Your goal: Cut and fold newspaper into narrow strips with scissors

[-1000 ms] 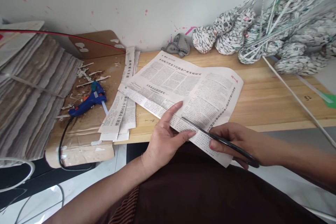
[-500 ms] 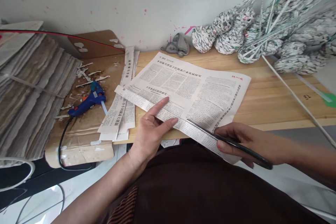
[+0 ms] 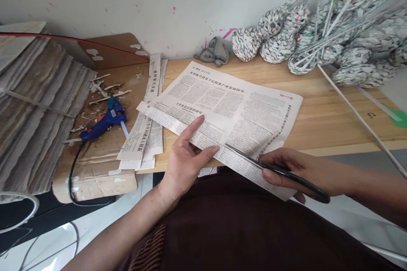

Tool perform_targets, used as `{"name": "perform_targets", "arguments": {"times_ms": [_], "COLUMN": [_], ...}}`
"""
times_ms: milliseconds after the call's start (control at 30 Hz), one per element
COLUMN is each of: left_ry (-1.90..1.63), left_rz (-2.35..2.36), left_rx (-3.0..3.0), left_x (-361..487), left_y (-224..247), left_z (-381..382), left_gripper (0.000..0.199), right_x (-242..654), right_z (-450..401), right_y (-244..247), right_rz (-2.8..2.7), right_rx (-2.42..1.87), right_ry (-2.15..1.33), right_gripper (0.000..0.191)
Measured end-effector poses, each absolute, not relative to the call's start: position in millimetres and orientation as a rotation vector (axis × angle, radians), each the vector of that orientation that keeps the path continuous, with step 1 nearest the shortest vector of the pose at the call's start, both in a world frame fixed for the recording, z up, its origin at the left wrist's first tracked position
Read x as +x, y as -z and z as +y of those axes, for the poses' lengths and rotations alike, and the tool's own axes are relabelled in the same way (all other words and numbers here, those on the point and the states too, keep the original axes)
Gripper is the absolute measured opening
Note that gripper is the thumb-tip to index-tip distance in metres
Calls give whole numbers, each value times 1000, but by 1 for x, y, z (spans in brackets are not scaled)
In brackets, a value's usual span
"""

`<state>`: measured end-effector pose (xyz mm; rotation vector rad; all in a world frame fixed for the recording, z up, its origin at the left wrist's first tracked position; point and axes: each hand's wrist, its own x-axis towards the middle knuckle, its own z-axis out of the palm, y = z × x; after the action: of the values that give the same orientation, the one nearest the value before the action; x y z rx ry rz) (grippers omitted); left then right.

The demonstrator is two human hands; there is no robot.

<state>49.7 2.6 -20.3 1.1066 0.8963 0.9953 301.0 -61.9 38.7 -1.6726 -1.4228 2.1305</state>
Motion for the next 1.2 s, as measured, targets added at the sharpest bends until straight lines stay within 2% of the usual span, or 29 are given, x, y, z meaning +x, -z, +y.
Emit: {"name": "perform_targets", "arguments": {"times_ms": [433, 767, 967, 1200], "left_ry": [-999, -992, -935, -956], "left_rz": [880, 884, 852, 839], "left_rx": [1097, 1106, 1059, 1048], "left_x": [49, 52, 54, 53], "left_y": [16, 15, 9, 9], "left_z": [1, 0, -4, -2], "left_gripper": [80, 78, 77, 75], "right_x": [292, 293, 285, 284], "right_z": [-53, -62, -53, -56], "right_y": [-39, -36, -44, -40], "right_rz": [-1527, -1351, -1505, -1486], "right_rx": [-1630, -1717, -1691, -1687], "right_ry": [-2050, -2086, -1920, -1926], "right_gripper": [54, 52, 51, 53]}}
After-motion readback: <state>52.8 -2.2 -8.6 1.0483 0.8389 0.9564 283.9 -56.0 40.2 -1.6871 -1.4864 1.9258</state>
